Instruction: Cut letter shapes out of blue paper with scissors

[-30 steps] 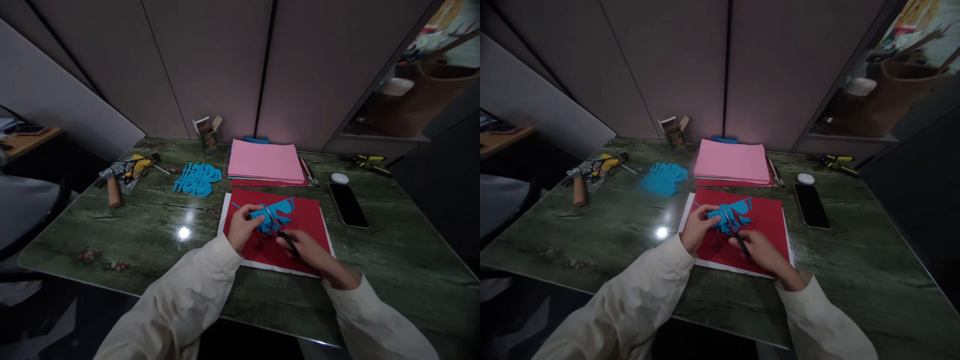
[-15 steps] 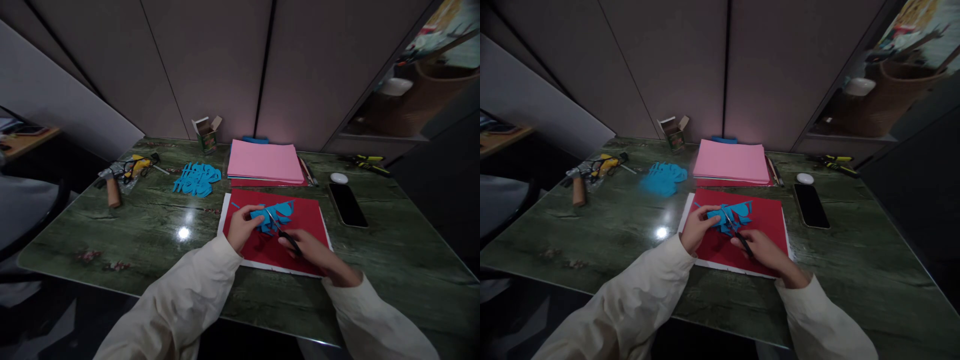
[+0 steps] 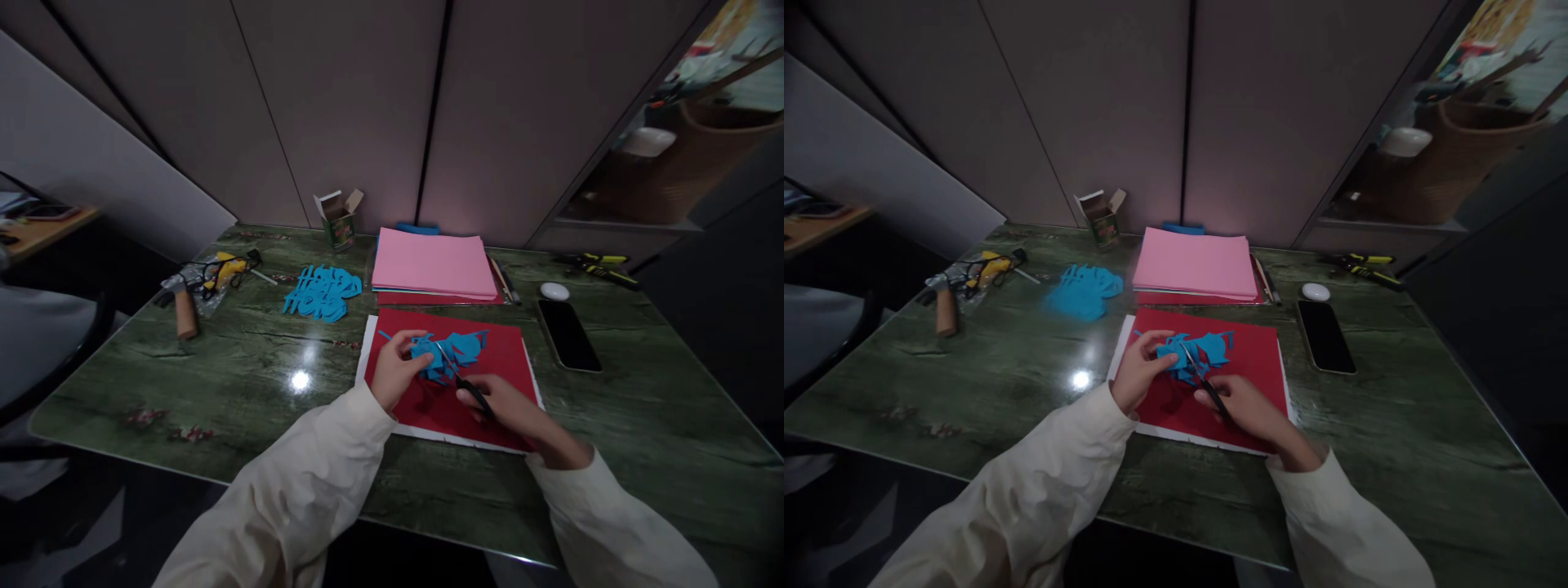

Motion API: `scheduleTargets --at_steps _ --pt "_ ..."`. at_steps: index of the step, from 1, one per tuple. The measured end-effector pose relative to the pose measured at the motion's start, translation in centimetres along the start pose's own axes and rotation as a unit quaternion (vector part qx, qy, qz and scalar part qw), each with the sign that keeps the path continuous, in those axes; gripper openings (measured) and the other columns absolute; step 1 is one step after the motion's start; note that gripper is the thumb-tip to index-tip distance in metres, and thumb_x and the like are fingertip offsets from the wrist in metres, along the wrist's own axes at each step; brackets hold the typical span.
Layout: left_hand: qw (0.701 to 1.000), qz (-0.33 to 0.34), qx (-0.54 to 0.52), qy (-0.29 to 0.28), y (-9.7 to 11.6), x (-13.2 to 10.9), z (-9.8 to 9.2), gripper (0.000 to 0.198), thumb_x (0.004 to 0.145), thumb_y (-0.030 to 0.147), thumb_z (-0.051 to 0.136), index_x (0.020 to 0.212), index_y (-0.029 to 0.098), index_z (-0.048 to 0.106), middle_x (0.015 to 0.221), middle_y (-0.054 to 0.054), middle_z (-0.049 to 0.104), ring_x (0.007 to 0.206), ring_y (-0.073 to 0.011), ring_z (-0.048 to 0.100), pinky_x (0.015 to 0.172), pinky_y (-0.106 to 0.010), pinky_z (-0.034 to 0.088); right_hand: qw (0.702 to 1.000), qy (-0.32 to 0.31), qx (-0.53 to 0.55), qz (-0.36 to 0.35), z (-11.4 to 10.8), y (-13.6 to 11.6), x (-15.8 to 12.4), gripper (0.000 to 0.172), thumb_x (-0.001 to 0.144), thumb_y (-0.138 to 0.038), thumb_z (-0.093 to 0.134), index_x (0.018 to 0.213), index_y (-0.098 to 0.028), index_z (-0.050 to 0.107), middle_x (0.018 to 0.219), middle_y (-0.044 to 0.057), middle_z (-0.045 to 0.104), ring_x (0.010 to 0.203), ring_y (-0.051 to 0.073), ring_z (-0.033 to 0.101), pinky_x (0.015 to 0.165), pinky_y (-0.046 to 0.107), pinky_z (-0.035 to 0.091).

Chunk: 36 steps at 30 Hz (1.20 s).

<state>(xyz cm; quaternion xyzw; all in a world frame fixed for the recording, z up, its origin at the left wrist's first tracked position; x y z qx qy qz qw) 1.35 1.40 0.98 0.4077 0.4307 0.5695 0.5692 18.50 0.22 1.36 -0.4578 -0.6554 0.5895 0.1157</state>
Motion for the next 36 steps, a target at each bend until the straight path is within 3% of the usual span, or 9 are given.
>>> scheduleTargets --at_steps 8,36 --pt "0.999 -0.018 -0.001 -0.03 -0.12 -0.07 0.2 0.039 0.061 0.018 0.067 0.098 0.016 0.056 0.079 -0.003 0.064 0.069 -0.0133 0.058 0.064 -0.025 0.045 1.0 -0.003 0.026 -0.008 -0.01 -0.18 -0.02 0.035 0.074 -0.049 0.052 0.062 -0.017 0.044 0.051 -0.004 0.045 0.046 0.01 0.041 0.045 0.021 0.028" --pt "0.999 -0.036 -0.024 -0.014 -0.03 -0.03 0.16 0.037 0.059 0.019 0.067 0.094 0.016 0.055 0.079 -0.003 0.063 0.072 -0.0131 0.057 0.065 -0.024 0.044 1.0 0.011 0.004 -0.005 -0.13 -0.41 0.0 0.038 0.073 -0.052 0.051 0.062 -0.016 0.045 0.05 -0.004 0.043 0.046 0.009 0.039 0.044 0.021 0.026"
Point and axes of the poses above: each hand's wrist, its own x-axis towards the middle knuckle, its own z-axis out of the palm, y = z × x, the point moved 3 cm from there along x, towards the middle knuckle
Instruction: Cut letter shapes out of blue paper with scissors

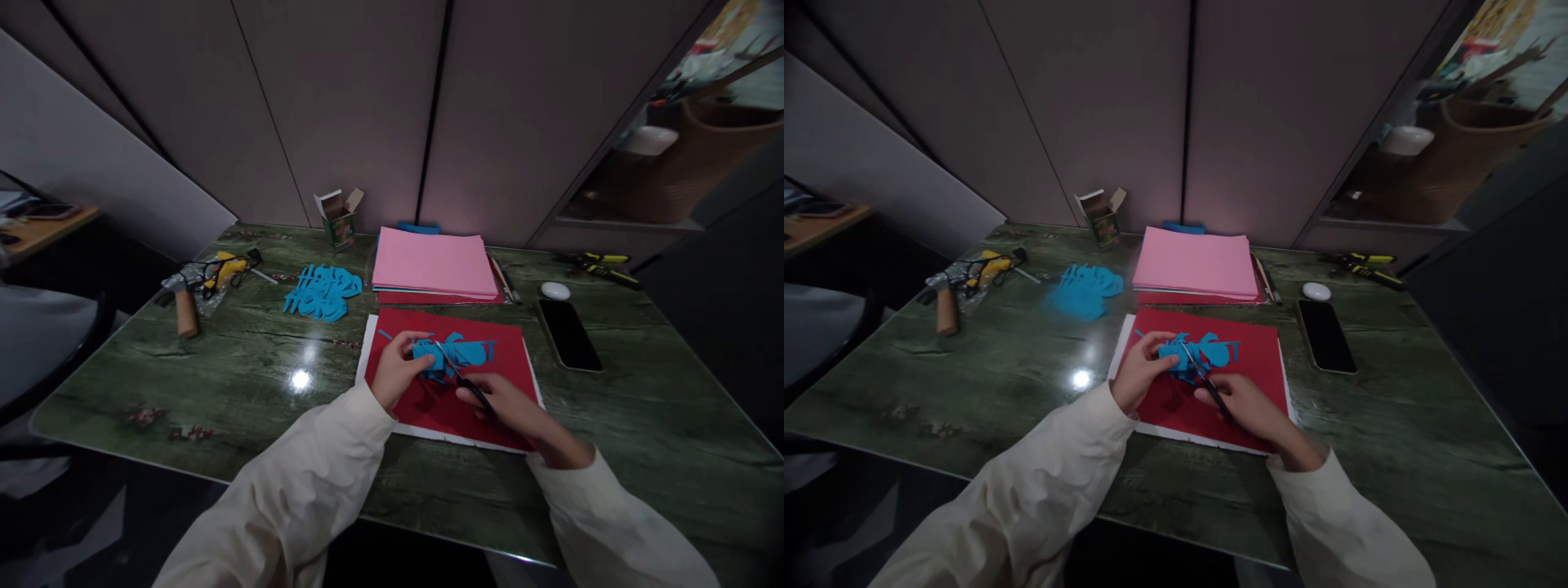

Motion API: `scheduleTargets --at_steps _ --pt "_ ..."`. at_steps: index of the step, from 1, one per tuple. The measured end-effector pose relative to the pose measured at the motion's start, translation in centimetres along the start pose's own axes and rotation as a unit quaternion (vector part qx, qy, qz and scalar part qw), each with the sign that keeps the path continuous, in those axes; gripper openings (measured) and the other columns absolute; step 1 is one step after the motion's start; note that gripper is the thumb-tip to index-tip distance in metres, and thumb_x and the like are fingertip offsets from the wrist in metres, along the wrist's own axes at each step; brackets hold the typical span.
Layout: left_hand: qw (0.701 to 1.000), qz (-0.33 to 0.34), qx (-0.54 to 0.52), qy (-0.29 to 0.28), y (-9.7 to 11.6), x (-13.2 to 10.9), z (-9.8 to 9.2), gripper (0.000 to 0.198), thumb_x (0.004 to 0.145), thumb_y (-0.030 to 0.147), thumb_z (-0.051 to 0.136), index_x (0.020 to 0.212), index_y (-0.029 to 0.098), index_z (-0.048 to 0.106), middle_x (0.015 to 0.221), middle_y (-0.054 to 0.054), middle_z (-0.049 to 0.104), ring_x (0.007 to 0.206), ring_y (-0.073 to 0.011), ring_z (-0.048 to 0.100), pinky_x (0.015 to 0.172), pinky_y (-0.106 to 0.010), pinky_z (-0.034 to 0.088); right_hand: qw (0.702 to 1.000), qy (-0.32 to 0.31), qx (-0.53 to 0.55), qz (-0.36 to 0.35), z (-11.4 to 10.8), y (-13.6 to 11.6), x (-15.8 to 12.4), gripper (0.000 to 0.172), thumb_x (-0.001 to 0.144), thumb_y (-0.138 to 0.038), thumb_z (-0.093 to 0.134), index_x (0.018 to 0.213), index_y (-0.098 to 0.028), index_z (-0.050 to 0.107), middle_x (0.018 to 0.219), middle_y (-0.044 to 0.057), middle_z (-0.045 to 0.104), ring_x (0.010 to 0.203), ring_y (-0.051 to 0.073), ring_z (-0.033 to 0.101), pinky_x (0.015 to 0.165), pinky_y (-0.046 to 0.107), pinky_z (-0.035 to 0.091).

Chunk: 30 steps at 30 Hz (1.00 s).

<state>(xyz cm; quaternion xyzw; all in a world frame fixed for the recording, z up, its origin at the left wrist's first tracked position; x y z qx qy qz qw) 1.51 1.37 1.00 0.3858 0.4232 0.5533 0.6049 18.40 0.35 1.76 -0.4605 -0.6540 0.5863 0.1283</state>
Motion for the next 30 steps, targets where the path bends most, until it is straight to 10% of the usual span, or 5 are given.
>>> scheduleTargets --at_steps 30 --pt "1.0 0.006 0.011 0.009 0.02 0.1 -0.13 0.034 0.06 0.019 0.067 0.092 0.016 0.056 0.077 -0.002 0.062 0.07 -0.0129 0.057 0.064 -0.024 0.043 1.0 -0.002 -0.014 -0.001 -0.07 0.37 0.15 0.039 0.075 -0.052 0.049 0.06 -0.016 0.045 0.049 -0.003 0.046 0.044 0.009 0.04 0.044 0.021 0.028"
Point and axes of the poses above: each hand's wrist, its own x-axis towards the middle knuckle, its own z-axis out of the palm, y = z × x, the point moved 3 cm from there along x, towards the middle knuckle
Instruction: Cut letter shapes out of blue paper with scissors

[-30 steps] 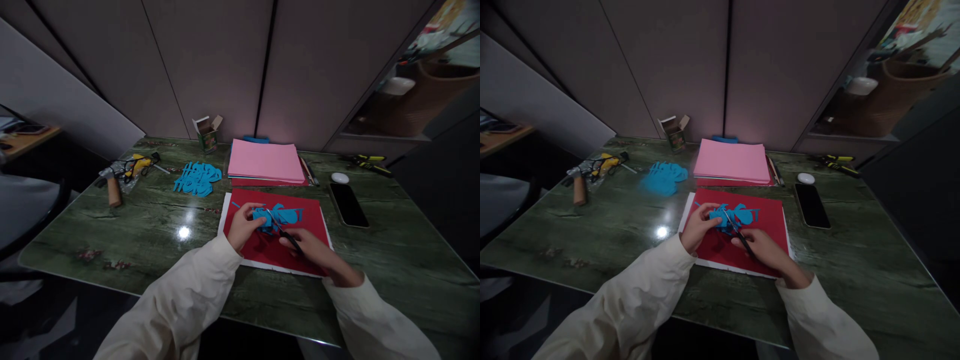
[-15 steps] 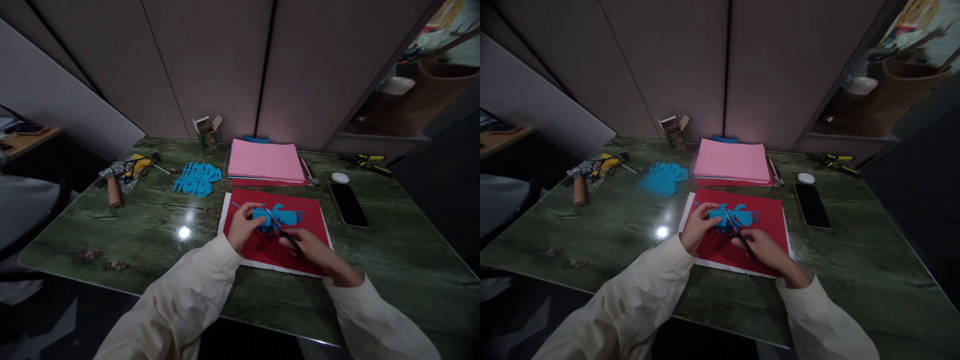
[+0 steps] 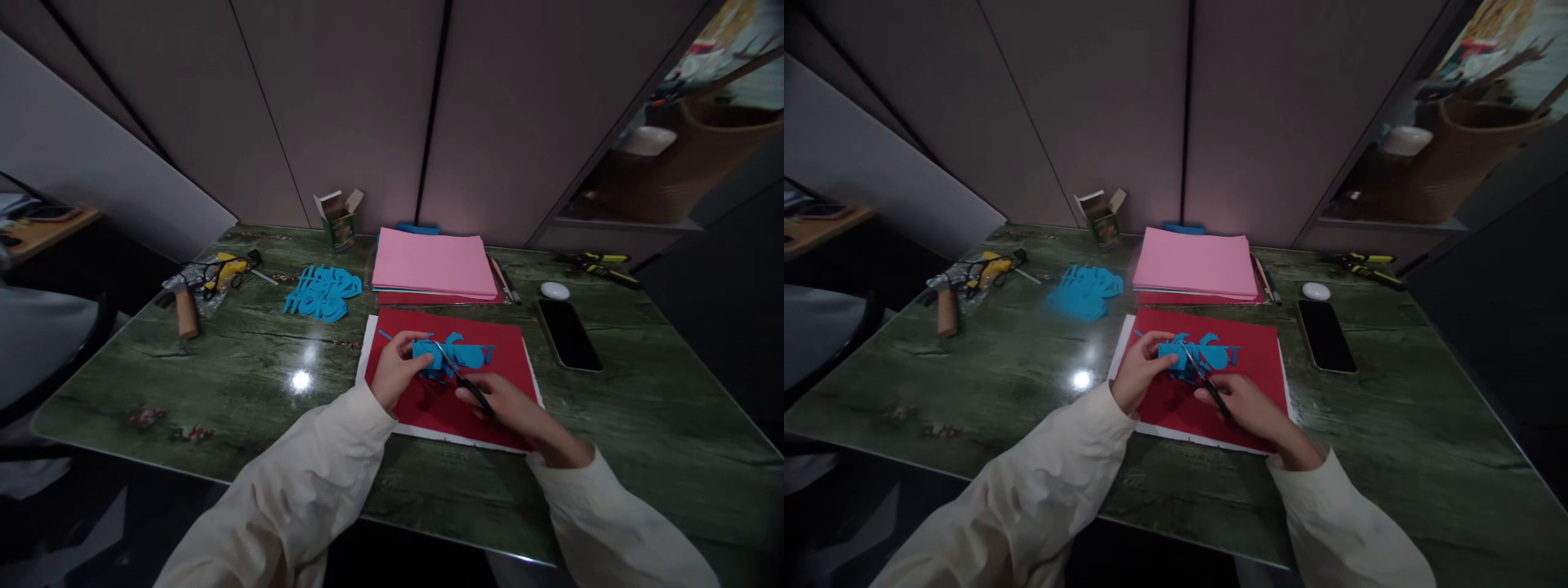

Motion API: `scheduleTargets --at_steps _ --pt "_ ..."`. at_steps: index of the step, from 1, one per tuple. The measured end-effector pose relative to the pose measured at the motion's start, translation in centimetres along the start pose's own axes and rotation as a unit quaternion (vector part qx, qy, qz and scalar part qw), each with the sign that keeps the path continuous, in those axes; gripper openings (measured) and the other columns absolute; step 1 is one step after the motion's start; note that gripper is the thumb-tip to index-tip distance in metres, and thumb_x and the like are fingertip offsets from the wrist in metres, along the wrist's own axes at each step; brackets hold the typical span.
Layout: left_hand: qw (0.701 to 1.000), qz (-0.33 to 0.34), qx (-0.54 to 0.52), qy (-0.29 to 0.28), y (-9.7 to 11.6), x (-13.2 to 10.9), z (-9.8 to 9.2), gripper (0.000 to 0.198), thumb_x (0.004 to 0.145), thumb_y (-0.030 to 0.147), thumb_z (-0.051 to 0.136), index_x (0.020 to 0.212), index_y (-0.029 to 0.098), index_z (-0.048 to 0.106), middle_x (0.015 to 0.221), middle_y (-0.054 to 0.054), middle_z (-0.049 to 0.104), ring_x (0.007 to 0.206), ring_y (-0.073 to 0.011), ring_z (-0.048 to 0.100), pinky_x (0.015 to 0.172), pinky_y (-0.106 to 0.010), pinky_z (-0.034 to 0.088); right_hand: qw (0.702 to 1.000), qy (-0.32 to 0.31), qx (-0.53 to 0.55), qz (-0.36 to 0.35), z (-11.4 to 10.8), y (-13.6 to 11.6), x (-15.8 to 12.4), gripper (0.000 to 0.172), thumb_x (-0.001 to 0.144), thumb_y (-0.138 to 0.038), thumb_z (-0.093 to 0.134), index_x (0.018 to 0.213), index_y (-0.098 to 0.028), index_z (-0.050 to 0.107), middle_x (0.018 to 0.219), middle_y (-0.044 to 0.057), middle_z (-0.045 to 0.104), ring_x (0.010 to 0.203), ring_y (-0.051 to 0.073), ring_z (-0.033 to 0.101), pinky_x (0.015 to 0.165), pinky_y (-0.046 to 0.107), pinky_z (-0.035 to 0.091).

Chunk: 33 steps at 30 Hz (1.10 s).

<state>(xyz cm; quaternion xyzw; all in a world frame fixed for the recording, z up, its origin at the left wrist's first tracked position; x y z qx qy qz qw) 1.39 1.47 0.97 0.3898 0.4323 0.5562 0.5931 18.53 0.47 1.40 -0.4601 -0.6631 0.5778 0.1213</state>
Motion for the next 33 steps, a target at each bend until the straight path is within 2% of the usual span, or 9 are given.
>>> scheduleTargets --at_steps 15,25,33 --pt "1.0 0.004 -0.004 0.001 0.09 0.06 -0.05 0.033 0.059 0.02 0.067 0.09 0.016 0.056 0.075 -0.001 0.062 0.068 -0.0121 0.056 0.062 -0.023 0.043 1.0 -0.007 0.002 0.0 -0.02 0.18 0.08 0.04 0.073 -0.052 0.052 0.057 -0.017 0.044 0.048 -0.003 0.046 0.042 0.008 0.039 0.044 0.021 0.027" --pt "0.999 -0.002 0.01 -0.042 0.34 -0.08 0.17 0.036 0.059 0.019 0.067 0.093 0.016 0.054 0.068 0.001 0.06 0.06 -0.0105 0.055 0.057 -0.022 0.042 0.999 -0.024 0.028 0.006 0.04 0.14 -0.11 0.039 0.073 -0.053 0.05 0.06 -0.016 0.044 0.05 -0.003 0.045 0.046 0.009 0.039 0.045 0.021 0.026" --pt "0.999 -0.019 0.004 -0.047 0.29 0.01 0.06 0.036 0.058 0.018 0.067 0.092 0.016 0.054 0.07 0.0 0.059 0.06 -0.0099 0.054 0.057 -0.022 0.041 1.0 -0.02 0.016 0.007 -0.14 0.12 -0.08 0.041 0.072 -0.054 0.051 0.058 -0.017 0.042 0.049 -0.005 0.041 0.045 0.009 0.038 0.045 0.021 0.026"
Point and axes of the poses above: each hand's wrist, its own x-axis towards the middle knuckle, its own z-axis out of the palm, y = z × x, the point moved 3 cm from there along x, towards the middle knuckle
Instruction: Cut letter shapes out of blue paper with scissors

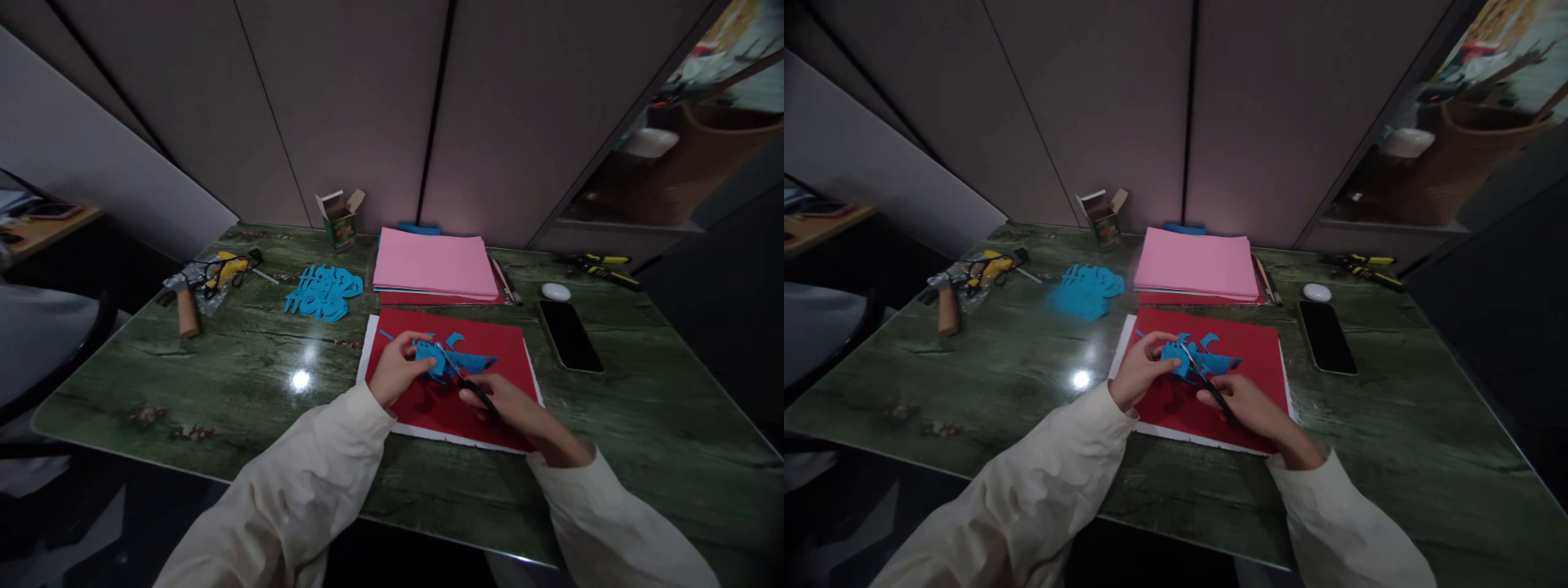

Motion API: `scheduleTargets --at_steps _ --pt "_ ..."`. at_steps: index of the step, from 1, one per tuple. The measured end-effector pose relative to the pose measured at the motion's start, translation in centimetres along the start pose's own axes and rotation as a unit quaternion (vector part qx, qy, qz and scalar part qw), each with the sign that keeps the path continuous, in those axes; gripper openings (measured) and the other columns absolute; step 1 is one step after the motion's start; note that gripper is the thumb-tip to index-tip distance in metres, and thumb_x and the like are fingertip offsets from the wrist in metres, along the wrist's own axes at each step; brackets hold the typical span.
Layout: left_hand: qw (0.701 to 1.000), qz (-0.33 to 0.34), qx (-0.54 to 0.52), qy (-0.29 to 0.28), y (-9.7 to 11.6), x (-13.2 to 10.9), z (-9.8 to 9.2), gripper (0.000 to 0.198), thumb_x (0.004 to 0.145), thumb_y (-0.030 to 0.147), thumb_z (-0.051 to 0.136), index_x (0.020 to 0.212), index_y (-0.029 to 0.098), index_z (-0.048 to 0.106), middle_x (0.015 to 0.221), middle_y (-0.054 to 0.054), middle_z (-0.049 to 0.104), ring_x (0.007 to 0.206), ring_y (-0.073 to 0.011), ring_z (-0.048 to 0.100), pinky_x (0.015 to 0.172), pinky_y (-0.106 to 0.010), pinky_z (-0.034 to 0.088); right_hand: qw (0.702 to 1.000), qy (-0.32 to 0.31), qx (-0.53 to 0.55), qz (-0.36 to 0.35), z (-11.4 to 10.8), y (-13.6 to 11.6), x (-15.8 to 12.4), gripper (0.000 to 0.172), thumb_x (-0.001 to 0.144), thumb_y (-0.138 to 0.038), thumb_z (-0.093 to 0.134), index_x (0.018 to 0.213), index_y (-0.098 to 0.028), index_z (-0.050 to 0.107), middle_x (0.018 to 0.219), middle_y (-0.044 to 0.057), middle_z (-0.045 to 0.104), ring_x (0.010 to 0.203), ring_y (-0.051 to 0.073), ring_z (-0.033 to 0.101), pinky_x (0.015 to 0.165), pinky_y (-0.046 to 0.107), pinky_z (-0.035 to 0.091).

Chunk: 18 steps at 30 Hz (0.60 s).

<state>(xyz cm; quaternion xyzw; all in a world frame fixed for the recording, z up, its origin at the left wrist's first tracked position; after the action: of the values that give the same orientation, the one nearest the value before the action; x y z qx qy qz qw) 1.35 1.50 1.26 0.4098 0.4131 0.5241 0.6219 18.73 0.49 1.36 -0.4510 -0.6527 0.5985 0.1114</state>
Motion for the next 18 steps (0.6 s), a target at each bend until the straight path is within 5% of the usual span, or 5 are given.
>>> scheduleTargets --at_steps 18 --pt "1.0 0.003 -0.007 -0.005 -0.25 0.05 -0.02 0.036 0.06 0.015 0.066 0.093 0.015 0.054 0.071 -0.001 0.06 0.061 -0.0099 0.054 0.058 -0.021 0.042 0.999 -0.001 -0.036 -0.013 -0.23 -0.46 -0.21 0.039 0.074 -0.053 0.049 0.063 -0.016 0.047 0.049 -0.004 0.044 0.044 0.008 0.036 0.044 0.021 0.023"
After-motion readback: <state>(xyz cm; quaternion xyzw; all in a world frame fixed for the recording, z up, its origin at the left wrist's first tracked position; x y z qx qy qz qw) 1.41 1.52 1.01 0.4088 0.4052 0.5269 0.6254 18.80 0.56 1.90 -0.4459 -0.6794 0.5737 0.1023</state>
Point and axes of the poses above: each hand's wrist, its own x-axis towards the middle knuckle, its own z-axis out of the palm, y = z × x, the point moved 3 cm from there along x, towards the middle knuckle
